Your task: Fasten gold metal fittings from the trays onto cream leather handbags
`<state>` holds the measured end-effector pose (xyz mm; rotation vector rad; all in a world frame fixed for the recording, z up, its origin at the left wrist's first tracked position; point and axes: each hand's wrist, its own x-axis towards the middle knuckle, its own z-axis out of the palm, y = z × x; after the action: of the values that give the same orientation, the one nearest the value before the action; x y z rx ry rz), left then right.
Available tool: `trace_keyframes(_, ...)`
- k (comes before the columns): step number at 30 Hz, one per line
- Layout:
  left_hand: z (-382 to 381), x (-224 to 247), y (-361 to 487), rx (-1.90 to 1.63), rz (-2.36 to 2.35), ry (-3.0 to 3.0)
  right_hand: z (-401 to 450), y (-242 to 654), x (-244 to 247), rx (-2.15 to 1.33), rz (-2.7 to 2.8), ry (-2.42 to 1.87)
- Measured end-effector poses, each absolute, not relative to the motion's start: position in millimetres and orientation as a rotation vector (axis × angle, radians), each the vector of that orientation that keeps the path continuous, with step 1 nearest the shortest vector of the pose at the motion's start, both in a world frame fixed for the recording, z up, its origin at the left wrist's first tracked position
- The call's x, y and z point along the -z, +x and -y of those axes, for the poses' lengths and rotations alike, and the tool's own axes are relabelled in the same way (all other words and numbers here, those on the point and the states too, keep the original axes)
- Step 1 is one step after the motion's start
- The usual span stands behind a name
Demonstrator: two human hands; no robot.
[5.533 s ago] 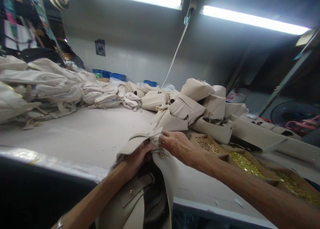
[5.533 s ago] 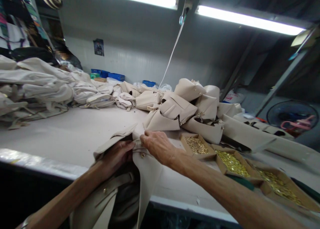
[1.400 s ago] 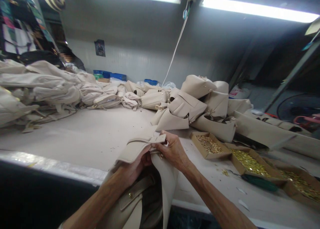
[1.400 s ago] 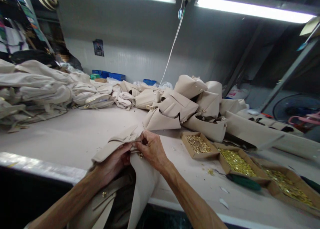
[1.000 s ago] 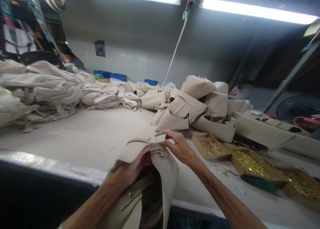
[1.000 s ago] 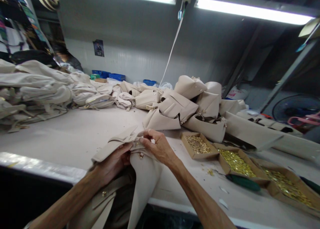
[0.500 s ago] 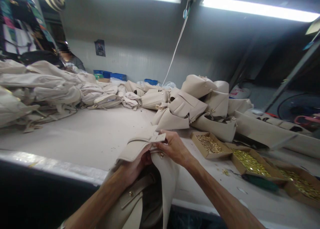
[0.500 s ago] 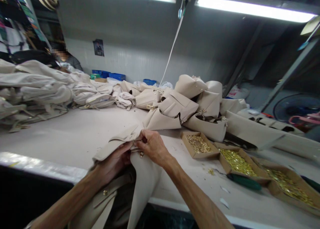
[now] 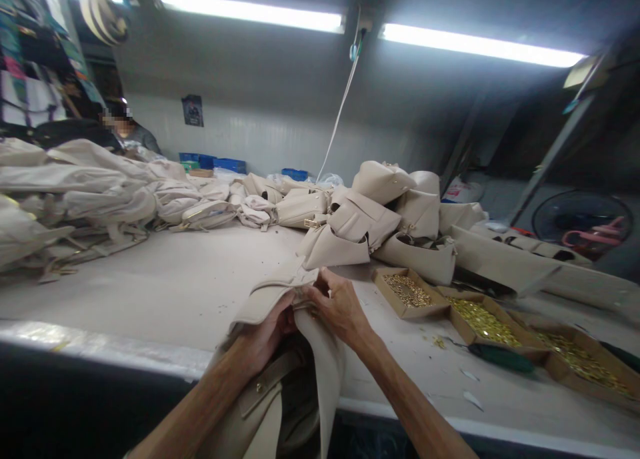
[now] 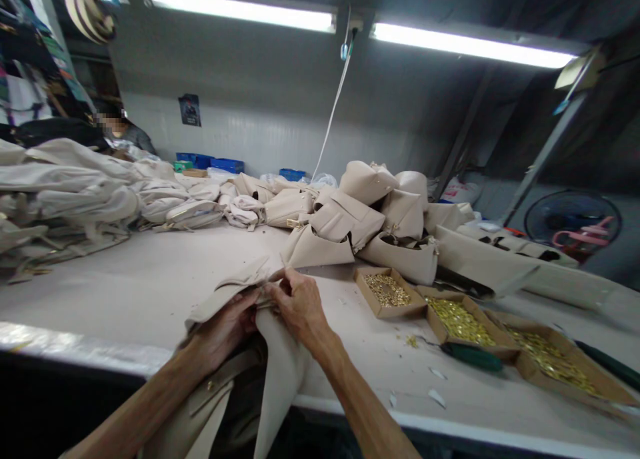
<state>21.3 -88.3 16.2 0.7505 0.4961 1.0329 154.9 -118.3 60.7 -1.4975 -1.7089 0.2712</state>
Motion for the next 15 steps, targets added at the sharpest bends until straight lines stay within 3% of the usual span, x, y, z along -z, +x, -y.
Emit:
trace_keyframes(7, 88, -16, 22, -1.068, -0.500, 0.767, 111, 166, -71, -0.268, 1.964, -1.374)
trace_keyframes(15, 86, -12, 23, -1.086, -0.484, 0.807, 108, 156, -70, -0.130, 1.966, -1.559)
